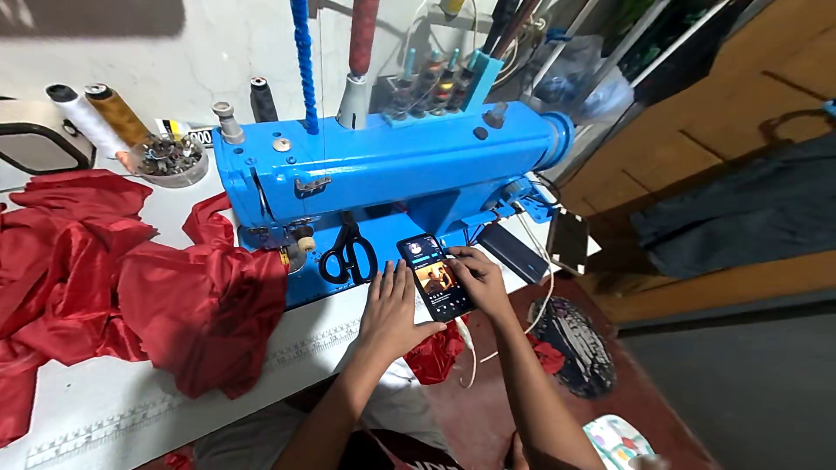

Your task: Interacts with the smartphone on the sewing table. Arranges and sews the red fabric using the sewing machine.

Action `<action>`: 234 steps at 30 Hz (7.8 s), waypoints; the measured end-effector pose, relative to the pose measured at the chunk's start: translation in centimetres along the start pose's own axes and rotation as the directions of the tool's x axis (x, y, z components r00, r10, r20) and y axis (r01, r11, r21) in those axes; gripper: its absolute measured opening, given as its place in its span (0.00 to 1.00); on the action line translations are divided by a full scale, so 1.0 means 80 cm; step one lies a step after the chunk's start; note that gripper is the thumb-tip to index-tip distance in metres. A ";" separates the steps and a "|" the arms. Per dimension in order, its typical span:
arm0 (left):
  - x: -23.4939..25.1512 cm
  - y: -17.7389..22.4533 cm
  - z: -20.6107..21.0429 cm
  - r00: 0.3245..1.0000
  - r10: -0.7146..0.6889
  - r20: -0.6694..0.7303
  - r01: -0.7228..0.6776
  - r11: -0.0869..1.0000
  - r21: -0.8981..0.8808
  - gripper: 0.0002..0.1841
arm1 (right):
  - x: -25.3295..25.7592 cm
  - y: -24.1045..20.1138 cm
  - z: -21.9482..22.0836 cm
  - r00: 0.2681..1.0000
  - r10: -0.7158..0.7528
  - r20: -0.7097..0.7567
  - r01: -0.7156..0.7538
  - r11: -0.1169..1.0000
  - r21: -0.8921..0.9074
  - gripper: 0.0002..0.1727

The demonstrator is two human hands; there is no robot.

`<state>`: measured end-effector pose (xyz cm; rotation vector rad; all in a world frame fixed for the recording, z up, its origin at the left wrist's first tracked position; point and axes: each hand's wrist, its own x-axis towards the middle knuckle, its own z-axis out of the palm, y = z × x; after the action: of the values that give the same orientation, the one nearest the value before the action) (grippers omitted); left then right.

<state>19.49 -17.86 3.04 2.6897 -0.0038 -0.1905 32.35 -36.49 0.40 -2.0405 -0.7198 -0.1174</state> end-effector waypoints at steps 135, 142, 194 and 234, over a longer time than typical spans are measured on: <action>-0.175 -0.120 -0.047 0.861 -0.369 -0.351 0.407 0.913 0.038 0.36 | -0.017 -0.202 0.118 0.864 0.012 0.504 0.019 0.998 -0.055 0.19; -0.212 -0.187 -0.109 0.846 -0.477 -0.238 0.465 0.879 -0.111 0.35 | 0.005 -0.199 0.140 0.918 0.017 0.396 -0.016 1.000 -0.005 0.17; -0.132 -0.222 -0.123 0.948 -0.120 -0.295 0.165 0.978 0.130 0.20 | -0.051 -0.251 0.218 0.894 0.177 0.412 -0.076 0.965 -0.250 0.24; -0.095 -0.244 -0.109 0.977 -0.088 -0.194 0.097 0.995 0.036 0.40 | 0.031 -0.162 0.206 0.814 -0.315 0.489 0.509 0.792 -0.337 0.23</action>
<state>12.56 3.75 3.42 2.7444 0.1785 0.0429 24.25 -17.00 1.84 -2.3397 -1.5458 -0.1243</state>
